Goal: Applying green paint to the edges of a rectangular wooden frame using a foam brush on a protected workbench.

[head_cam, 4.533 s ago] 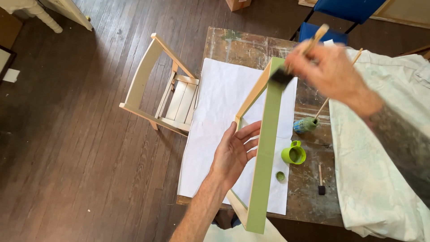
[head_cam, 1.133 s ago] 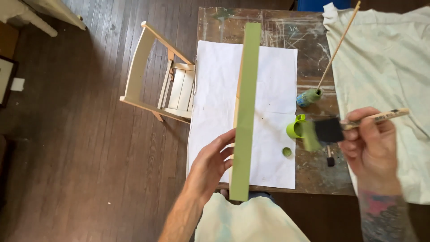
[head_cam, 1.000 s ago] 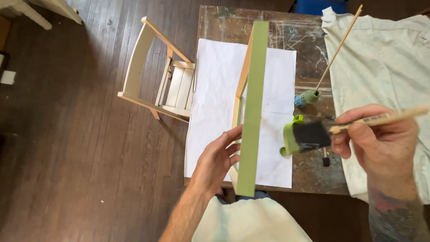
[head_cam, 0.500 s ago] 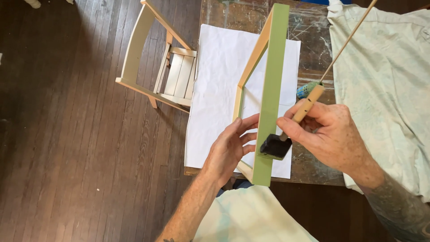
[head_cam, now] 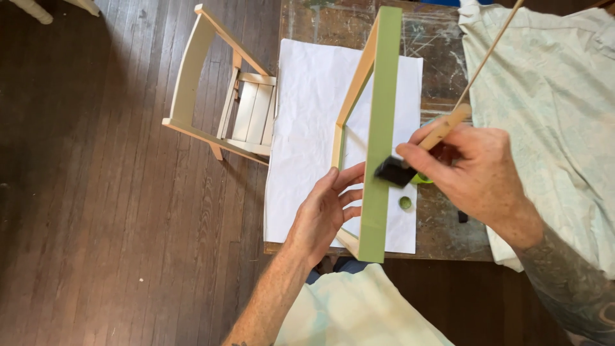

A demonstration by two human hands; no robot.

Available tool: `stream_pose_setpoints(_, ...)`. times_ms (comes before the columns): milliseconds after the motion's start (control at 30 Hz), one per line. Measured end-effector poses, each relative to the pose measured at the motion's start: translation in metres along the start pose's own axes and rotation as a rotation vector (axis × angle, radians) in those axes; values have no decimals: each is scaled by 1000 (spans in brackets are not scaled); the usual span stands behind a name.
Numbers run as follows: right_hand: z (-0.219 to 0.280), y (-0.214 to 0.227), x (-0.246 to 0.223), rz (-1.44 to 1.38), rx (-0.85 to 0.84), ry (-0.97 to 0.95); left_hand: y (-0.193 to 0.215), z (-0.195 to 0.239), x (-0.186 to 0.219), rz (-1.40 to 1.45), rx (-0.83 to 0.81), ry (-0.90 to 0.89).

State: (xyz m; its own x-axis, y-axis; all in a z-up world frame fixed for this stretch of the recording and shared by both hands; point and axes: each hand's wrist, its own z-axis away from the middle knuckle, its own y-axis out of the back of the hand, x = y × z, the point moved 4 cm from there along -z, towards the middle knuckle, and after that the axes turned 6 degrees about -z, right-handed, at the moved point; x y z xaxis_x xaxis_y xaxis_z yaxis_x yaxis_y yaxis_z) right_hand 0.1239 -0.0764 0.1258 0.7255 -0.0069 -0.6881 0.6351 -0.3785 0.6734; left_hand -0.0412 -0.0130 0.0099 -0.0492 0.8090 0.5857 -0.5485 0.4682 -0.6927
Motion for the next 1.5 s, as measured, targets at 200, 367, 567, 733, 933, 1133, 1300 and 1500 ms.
stream_pose_setpoints(200,25,-12,-8,-55,-190,89,2,-2,-6,38,0,1)
stream_pose_setpoints(367,28,3,-17,209,-19,457,1,-4,-6,33,19,-7)
stream_pose_setpoints(567,80,-8,-39,164,-259,595,7,-9,-15,88,-15,-35)
stream_pose_setpoints(733,26,-2,5,-79,-260,97,2,-8,-14,60,13,-6)
stream_pose_setpoints(933,-19,12,13,136,-4,243,-1,-7,-10,54,26,-17)
stream_pose_setpoints(1133,39,-2,-20,315,-233,616,1,-11,-16,89,-6,-36)
stream_pose_setpoints(1300,5,5,-8,55,-306,214,2,-11,-15,81,-21,-43)
stream_pose_setpoints(1500,-38,17,19,154,-8,355,-2,-6,-9,87,19,-2)
